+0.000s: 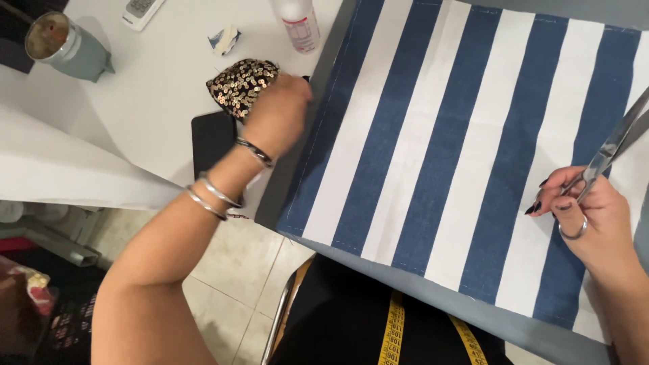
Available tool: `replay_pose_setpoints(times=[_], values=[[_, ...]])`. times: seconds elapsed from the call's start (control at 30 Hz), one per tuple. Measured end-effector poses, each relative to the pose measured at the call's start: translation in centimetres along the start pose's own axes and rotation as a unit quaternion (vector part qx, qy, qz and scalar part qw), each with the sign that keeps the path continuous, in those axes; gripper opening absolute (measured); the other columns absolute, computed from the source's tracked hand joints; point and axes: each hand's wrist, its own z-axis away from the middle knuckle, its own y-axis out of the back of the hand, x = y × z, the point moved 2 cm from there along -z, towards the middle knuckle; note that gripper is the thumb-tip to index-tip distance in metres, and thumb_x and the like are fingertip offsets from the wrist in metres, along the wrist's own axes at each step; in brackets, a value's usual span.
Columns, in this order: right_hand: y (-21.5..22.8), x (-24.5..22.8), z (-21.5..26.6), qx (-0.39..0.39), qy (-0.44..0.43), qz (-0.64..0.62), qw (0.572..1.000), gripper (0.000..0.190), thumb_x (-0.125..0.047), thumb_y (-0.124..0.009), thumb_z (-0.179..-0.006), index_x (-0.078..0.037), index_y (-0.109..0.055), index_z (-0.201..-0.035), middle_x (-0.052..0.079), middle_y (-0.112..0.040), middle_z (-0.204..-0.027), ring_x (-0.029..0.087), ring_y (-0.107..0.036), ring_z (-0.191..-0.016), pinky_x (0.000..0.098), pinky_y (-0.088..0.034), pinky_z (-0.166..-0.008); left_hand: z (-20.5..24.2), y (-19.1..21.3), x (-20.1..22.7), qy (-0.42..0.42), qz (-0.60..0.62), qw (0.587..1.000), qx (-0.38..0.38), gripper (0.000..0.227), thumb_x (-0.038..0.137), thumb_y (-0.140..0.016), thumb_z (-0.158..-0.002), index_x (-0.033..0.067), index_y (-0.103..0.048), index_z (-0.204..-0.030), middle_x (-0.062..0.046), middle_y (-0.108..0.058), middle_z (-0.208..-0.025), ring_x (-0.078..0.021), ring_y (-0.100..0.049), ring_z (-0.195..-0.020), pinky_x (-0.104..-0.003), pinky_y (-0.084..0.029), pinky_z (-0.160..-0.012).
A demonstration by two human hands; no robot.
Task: The person uses scissors to cut a piece of white fabric and then a piece of blue and white striped fabric on a table. They also handle a smartphone and arrange the cut fabric pieces.
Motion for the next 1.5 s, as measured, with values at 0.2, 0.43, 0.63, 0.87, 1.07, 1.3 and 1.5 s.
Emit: replay_pose_setpoints(times=[0.2,0.43,0.63,0.87,1.07,1.3,1.5], values=[[0.3,1.2,0.0,-0.012,0.007,-0.025,1.0,0.034,-0.029,-0.052,-0.107,0.002,-0.055,-0.12,0.014,-0.061,-0.089,0.023,-0.063,-0.08,0.0366,-0.063,-0.077,1.3,6.6,-3.9,0.007,-0.239,0.96,0.145,0.043,0.031,-0.059,-0.113,0.0091,-0.066,-0.077,-0.007,-0.064,-0.076,-0.0343,-0.062,-0.065,-0.045,-0.048,-0.06],[0.1,4.5,-0.1,-0.013,0.02,-0.074,0.997,0.034,-0.025,-0.053,-0.107,0.005,-0.054,-0.125,0.013,-0.061,-0.086,0.021,-0.065,-0.078,0.0337,-0.063,-0.076,3.8,2.5,2.4,-0.117,0.027,0.991,-0.062,0.059,0.033,-0.082,-0.086,0.0103,-0.063,-0.137,-0.012,-0.064,-0.127,-0.0352,-0.06,-0.108,-0.046,-0.05,-0.093],[0.1,5.3,-0.1,-0.015,-0.004,-0.072,0.997,0.042,-0.028,-0.055,-0.102,0.008,-0.053,-0.124,0.017,-0.057,-0.083,0.022,-0.062,-0.076,0.0362,-0.064,-0.076,4.7,3.3,3.0,-0.077,0.066,0.994,-0.034,0.038,0.028,-0.094,-0.075,0.0127,-0.06,-0.073,-0.002,-0.062,-0.083,-0.024,-0.06,-0.076,-0.039,-0.049,-0.074],[0.2,6.4,0.0,-0.016,-0.001,-0.07,0.997,0.041,-0.026,-0.057,-0.102,0.009,-0.053,-0.124,0.017,-0.06,-0.085,0.025,-0.067,-0.072,0.0339,-0.062,-0.076,4.8,2.5,1.9,-0.075,0.091,0.991,-0.061,0.049,0.028,-0.087,-0.083,0.0136,-0.068,-0.126,-0.009,-0.066,-0.114,-0.0288,-0.066,-0.099,-0.041,-0.05,-0.092],[-0.3,8.8,0.2,-0.001,0.004,-0.158,0.987,0.04,-0.027,-0.06,-0.104,0.006,-0.053,-0.124,0.01,-0.062,-0.083,0.015,-0.066,-0.072,0.0287,-0.063,-0.077,4.3,2.8,2.4,-0.1,0.051,0.992,-0.055,0.058,0.027,-0.081,-0.088,0.0155,-0.06,-0.14,-0.011,-0.064,-0.12,-0.0312,-0.062,-0.104,-0.043,-0.047,-0.097],[-0.1,7.9,-0.1,-0.012,-0.01,-0.098,0.995,0.042,-0.027,-0.059,-0.101,0.008,-0.052,-0.124,0.016,-0.06,-0.083,0.021,-0.065,-0.071,0.0333,-0.062,-0.076,4.4,2.8,2.3,-0.103,0.108,0.987,-0.064,0.015,0.013,-0.082,-0.085,0.0134,-0.068,-0.082,-0.004,-0.064,-0.094,-0.029,-0.06,-0.089,-0.039,-0.049,-0.081],[0.0,7.3,0.0,-0.015,-0.007,-0.097,0.995,0.043,-0.027,-0.059,-0.101,0.008,-0.053,-0.126,0.014,-0.06,-0.084,0.02,-0.064,-0.073,0.0335,-0.063,-0.077,4.4,1.9,2.0,-0.099,0.106,0.986,-0.078,0.046,0.019,-0.074,-0.093,0.0058,-0.064,-0.136,-0.013,-0.062,-0.112,-0.0312,-0.061,-0.105,-0.042,-0.05,-0.093]])
